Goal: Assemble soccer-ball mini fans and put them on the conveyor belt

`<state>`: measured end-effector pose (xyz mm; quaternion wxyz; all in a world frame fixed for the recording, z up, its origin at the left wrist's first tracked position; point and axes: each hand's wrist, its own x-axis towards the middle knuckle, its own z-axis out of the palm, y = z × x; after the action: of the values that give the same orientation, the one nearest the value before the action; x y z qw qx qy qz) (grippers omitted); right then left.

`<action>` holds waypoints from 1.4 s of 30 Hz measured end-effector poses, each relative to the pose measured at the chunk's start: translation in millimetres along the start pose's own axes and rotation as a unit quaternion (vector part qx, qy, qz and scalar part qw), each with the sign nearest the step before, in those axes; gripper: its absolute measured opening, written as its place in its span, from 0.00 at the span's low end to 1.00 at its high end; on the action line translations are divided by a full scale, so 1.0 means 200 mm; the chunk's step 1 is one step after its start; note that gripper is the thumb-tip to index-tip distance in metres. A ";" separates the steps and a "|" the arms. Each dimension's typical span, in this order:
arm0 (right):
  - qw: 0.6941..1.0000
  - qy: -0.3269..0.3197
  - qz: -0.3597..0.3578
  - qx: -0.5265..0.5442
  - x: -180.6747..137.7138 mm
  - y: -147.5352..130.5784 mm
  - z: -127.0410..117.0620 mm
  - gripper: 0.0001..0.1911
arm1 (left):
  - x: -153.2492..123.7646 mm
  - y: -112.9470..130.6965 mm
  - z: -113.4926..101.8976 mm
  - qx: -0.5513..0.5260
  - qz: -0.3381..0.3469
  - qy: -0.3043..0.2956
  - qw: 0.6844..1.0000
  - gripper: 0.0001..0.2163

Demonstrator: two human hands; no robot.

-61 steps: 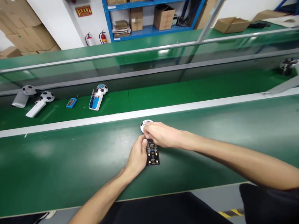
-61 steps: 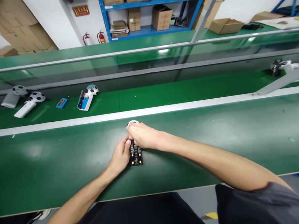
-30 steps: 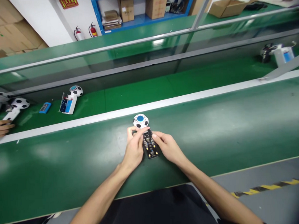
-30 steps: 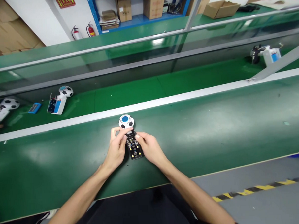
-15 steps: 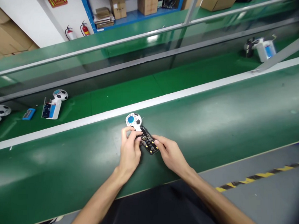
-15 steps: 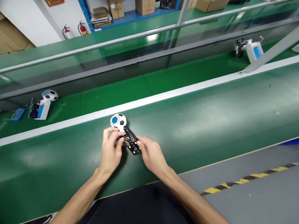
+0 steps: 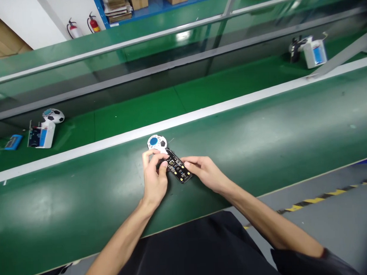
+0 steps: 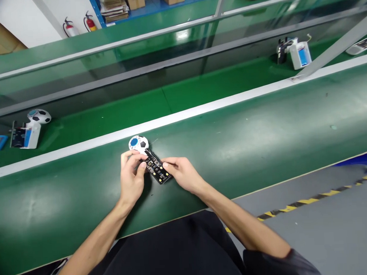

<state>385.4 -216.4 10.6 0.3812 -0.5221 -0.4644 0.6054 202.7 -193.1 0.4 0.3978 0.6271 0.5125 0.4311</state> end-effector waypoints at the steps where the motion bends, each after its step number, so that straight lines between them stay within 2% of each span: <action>1: 0.999 -0.011 0.016 0.029 0.00 -0.01 0.00 0.20 | 0.00 0.00 0.00 -0.008 0.000 0.003 1.000 0.06; 3: 0.996 -0.036 0.031 0.072 0.00 -0.01 0.01 0.23 | 0.01 0.00 0.00 -0.021 -0.003 0.007 1.000 0.05; 5: 0.994 -0.049 0.014 0.095 0.00 -0.01 0.03 0.24 | 0.01 0.00 0.00 -0.039 -0.013 0.010 0.999 0.05; 8: 0.990 -0.047 -0.011 0.130 0.00 0.00 0.06 0.25 | 0.01 0.00 0.00 -0.061 -0.031 0.007 0.998 0.06; 12: 0.981 -0.052 0.008 0.187 0.00 0.01 0.09 0.27 | 0.00 0.05 0.00 -0.046 -0.026 -0.023 0.998 0.08; 15: 0.980 -0.016 -0.012 0.196 0.01 0.02 0.12 0.30 | 0.00 0.11 0.01 -0.010 -0.043 0.002 0.999 0.11; 18: 0.984 0.026 -0.033 0.173 0.00 0.04 0.16 0.31 | 0.02 0.15 0.00 -0.005 -0.085 0.009 0.996 0.09; 21: 0.994 0.050 -0.046 0.083 -0.02 0.05 0.18 0.35 | 0.06 0.15 -0.04 -0.050 -0.122 -0.038 0.991 0.10; 23: 0.990 0.094 -0.082 -0.059 -0.04 0.04 0.19 0.36 | 0.08 0.14 -0.06 -0.064 -0.150 -0.064 0.985 0.11; 24: 0.975 0.121 -0.114 -0.145 -0.04 0.03 0.19 0.35 | 0.09 0.14 -0.07 -0.062 -0.160 -0.074 0.982 0.11; 26: 0.920 0.174 -0.185 -0.300 -0.02 0.00 0.18 0.30 | 0.10 0.14 -0.08 -0.043 -0.166 -0.082 0.982 0.11; 28: 0.863 0.202 -0.231 -0.401 0.02 -0.04 0.18 0.20 | 0.10 0.14 -0.07 -0.016 -0.152 -0.078 0.985 0.10; 29: 0.844 0.202 -0.240 -0.434 0.05 -0.06 0.18 0.15 | 0.10 0.14 -0.06 -0.002 -0.143 -0.074 0.987 0.10; 31: 0.820 0.179 -0.243 -0.486 0.10 -0.09 0.19 0.11 | 0.10 0.15 -0.05 0.026 -0.132 -0.062 0.989 0.09; 33: 0.804 0.148 -0.253 -0.518 0.14 -0.10 0.19 0.13 | 0.12 0.15 -0.03 0.052 -0.130 -0.047 0.989 0.08; 36: 0.785 0.135 -0.282 -0.535 0.16 -0.09 0.18 0.15 | 0.14 0.14 -0.03 0.062 -0.137 -0.037 0.988 0.06; 42: 0.794 0.150 -0.316 -0.498 0.14 -0.07 0.18 0.15 | 0.17 0.12 -0.03 -0.019 -0.177 -0.042 0.983 0.06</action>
<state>345.8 -192.9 16.7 0.3033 -0.5484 -0.7776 0.0502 207.0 -163.2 29.8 0.5009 0.5361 0.5898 0.3374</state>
